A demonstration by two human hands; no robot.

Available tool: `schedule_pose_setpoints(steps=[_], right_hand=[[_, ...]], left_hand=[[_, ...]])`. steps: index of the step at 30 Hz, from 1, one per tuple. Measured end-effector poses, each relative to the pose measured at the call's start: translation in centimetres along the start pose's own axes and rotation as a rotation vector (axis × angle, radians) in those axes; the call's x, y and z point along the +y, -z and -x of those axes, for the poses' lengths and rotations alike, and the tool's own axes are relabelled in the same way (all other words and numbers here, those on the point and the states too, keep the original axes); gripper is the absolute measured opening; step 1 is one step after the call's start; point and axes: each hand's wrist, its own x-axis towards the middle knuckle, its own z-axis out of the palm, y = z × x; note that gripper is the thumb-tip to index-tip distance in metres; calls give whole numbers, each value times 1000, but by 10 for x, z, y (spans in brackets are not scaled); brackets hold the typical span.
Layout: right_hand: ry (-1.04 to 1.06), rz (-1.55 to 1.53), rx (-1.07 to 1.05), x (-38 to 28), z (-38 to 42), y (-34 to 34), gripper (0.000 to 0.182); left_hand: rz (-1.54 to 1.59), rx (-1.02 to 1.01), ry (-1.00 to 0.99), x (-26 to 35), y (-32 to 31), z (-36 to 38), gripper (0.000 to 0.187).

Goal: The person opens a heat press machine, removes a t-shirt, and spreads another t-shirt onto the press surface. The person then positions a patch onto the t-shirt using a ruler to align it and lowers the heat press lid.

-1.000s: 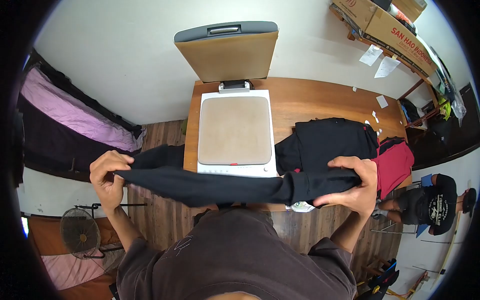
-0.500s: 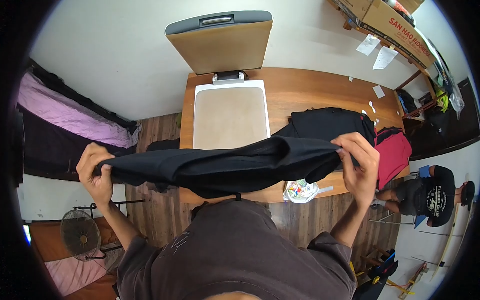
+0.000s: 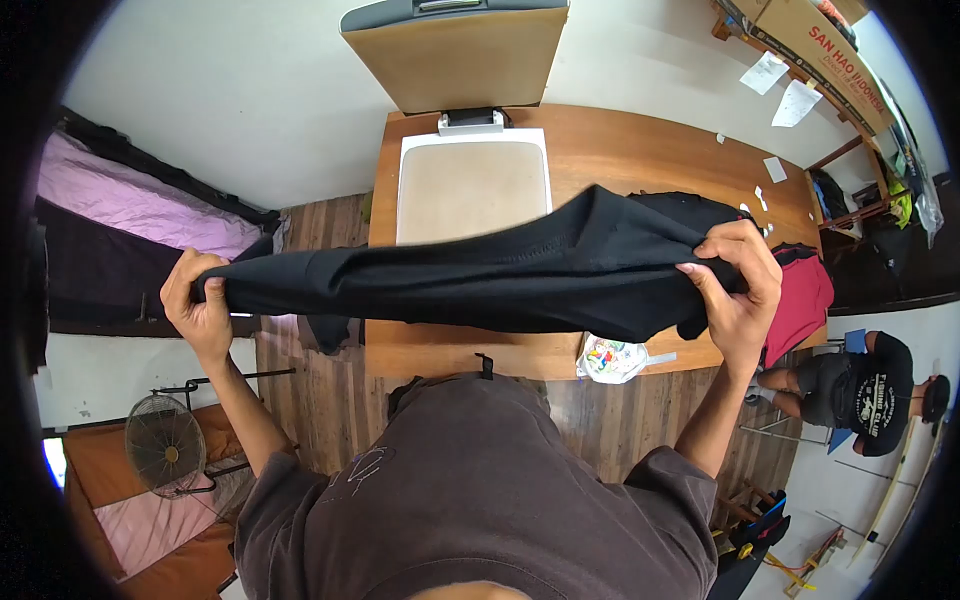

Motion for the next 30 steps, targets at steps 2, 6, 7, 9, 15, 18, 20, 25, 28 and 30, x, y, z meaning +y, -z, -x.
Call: schedule_pose_setpoints(steps=[2, 6, 7, 9, 15, 18, 20, 25, 28, 30], right_hand=[[19, -16, 8, -3, -1, -3, 23], [24, -13, -64, -3, -3, -3, 16], [8, -4, -88, -3, -3, -2, 15], [-9, 20, -112, -8, -6, -4, 11], [-270, -218, -250, 9, 2, -26, 9], [-395, -360, -254, 26, 14, -31, 16], [-411, -495, -241, 25, 9, -33, 27], [-334, -722, -243, 16, -9, -27, 31], [-307, -838, -292, 17, -15, -32, 26], [-278, -836, -327, 21, -10, -49, 30]], left_hand=[[8, -18, 0, -1, -2, 2, 21], [25, -44, 24, -3, -7, -5, 16], [34, -53, 37, -3, -9, -7, 14], [26, -54, 65, -2, -12, -11, 11], [123, -139, 234, -5, -25, -11, 9], [165, -179, 401, -9, -32, -7, 9], [146, -165, 370, -10, -33, -11, 9], [277, -118, 289, -17, -4, -21, 13], [1164, -147, 204, -26, -11, -26, 61], [1538, -361, 275, 6, -48, -29, 76]])
